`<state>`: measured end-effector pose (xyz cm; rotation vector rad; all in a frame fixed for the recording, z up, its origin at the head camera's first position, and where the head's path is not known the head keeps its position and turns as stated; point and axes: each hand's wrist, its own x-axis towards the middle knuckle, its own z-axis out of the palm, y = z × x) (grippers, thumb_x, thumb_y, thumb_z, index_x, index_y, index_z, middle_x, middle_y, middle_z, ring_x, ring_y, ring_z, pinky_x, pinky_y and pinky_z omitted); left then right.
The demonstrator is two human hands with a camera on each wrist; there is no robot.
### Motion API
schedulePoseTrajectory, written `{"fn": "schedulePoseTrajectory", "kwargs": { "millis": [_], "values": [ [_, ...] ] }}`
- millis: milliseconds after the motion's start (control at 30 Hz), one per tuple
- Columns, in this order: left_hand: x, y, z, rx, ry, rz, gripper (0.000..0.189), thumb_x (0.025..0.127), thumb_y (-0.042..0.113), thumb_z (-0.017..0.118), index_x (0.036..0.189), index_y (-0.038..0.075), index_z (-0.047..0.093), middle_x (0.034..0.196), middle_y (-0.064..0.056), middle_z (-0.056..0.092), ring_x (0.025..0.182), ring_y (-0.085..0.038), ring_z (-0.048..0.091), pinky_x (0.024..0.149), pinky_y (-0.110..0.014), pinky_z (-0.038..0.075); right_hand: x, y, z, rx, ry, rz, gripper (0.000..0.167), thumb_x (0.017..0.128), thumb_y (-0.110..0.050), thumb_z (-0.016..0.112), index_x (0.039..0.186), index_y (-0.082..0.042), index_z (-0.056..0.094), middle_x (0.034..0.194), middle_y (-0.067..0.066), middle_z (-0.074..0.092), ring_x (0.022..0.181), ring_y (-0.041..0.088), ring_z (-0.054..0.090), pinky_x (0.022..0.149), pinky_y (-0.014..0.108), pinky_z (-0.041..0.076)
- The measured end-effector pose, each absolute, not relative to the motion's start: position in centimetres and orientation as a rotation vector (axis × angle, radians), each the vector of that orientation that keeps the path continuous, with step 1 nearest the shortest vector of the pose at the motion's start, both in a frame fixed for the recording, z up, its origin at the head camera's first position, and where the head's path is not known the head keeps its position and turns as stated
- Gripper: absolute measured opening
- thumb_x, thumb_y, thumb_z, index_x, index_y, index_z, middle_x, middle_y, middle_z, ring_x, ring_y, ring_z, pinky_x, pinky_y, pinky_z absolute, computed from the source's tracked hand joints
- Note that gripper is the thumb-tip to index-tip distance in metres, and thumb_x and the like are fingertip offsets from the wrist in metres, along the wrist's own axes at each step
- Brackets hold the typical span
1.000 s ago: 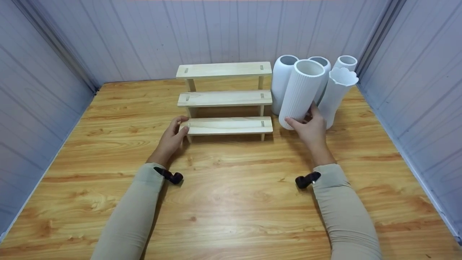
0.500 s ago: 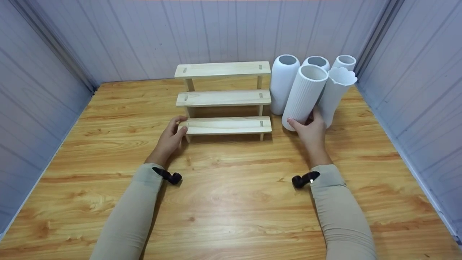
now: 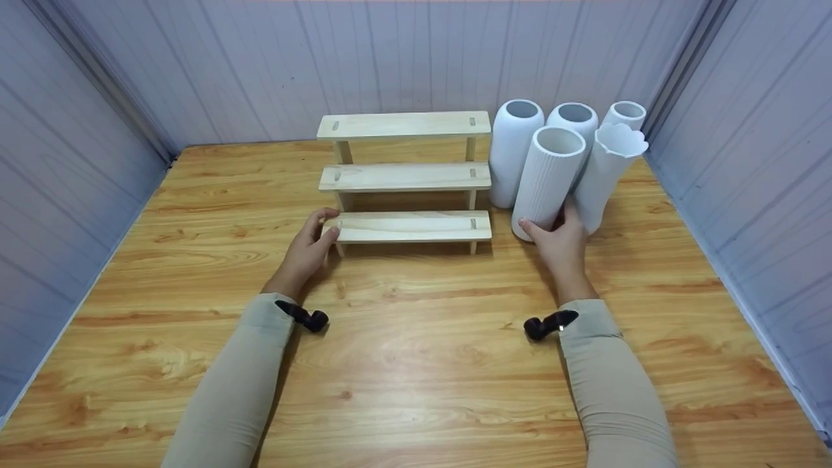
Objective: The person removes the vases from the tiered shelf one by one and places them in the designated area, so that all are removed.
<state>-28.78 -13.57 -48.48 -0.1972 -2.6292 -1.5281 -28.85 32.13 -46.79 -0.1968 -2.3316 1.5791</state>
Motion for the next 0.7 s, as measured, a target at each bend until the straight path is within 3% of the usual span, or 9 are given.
{"fn": "schedulePoseTrajectory", "kwargs": {
  "millis": [233, 433, 700],
  "values": [
    [-28.6, -13.5, -48.4, -0.189, -2.635, -1.539, 0.035, 0.103, 0.034, 0.055, 0.137, 0.026, 0.055, 0.137, -0.009, 0.058, 0.118, -0.022, 0.053, 0.106, -0.043, 0.039, -28.8, 32.0, -47.5, -0.163, -2.305, 1.528, 0.086, 0.083, -0.019, 0.084, 0.153, -0.005, 0.037, 0.149, 0.018, 0.048, 0.135, 0.026, 0.047, 0.112, 0.035, 0.038],
    [-28.6, -13.6, -48.4, -0.189, -2.632, -1.535, 0.034, 0.103, 0.034, 0.054, 0.136, 0.024, 0.055, 0.142, -0.008, 0.055, 0.124, -0.021, 0.052, 0.108, -0.044, 0.038, -28.7, 31.3, -47.7, -0.160, -2.311, 1.496, 0.085, 0.086, -0.021, 0.081, 0.154, -0.004, 0.034, 0.154, 0.019, 0.043, 0.141, 0.026, 0.042, 0.116, 0.035, 0.033],
    [-28.3, -13.5, -48.6, -0.182, -2.639, -1.547, 0.035, 0.104, 0.035, 0.054, 0.137, 0.025, 0.054, 0.144, -0.008, 0.054, 0.131, -0.023, 0.050, 0.111, -0.045, 0.036, -27.9, 30.8, -47.0, -0.183, -2.233, 1.535, 0.097, 0.085, -0.017, 0.082, 0.159, -0.009, 0.020, 0.159, 0.015, 0.033, 0.145, 0.024, 0.036, 0.117, 0.031, 0.031]
  ]
}}
